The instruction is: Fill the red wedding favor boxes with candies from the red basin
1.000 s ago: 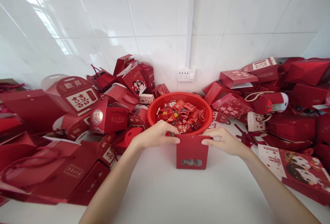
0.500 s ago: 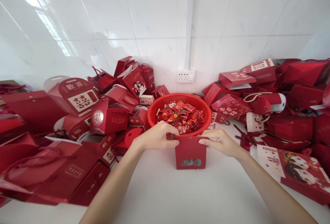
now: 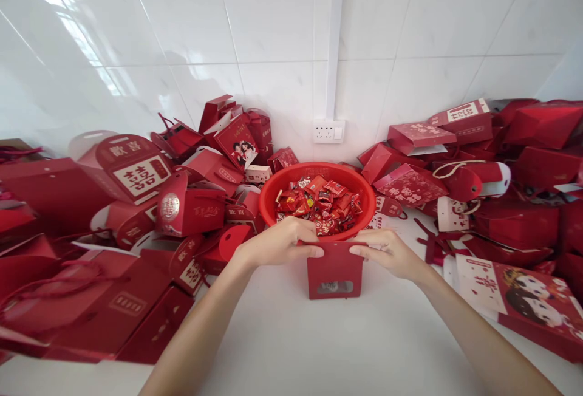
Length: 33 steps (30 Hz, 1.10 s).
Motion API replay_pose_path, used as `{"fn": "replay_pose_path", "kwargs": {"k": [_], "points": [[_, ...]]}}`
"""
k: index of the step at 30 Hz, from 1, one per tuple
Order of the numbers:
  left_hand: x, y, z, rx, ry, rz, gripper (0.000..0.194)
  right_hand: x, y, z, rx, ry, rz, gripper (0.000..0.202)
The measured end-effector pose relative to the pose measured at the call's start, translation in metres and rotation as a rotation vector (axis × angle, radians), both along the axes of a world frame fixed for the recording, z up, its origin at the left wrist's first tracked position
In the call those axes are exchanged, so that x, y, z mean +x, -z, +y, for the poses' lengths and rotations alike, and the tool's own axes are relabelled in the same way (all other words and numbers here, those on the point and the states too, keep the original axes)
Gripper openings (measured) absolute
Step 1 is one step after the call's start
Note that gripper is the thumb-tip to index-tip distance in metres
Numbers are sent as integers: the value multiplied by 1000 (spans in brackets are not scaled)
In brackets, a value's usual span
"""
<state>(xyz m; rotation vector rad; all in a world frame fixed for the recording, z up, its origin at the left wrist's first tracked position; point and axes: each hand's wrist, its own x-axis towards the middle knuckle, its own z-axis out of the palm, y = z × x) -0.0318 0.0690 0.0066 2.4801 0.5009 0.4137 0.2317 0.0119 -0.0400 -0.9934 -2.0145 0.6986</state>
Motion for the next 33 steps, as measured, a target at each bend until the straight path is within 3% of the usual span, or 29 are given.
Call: {"fn": "replay_pose_path", "kwargs": {"k": [11, 21, 33], "points": [[-2, -4, -2, 37, 41, -22, 43, -3, -1, -3, -30, -2, -25, 46], [-1, -11, -5, -32, -61, 57, 31, -3, -2, -2, -43, -29, 12, 27], [0, -12, -9, 34, -69, 80, 20, -5, -1, -2, -92, -6, 16, 32]]}}
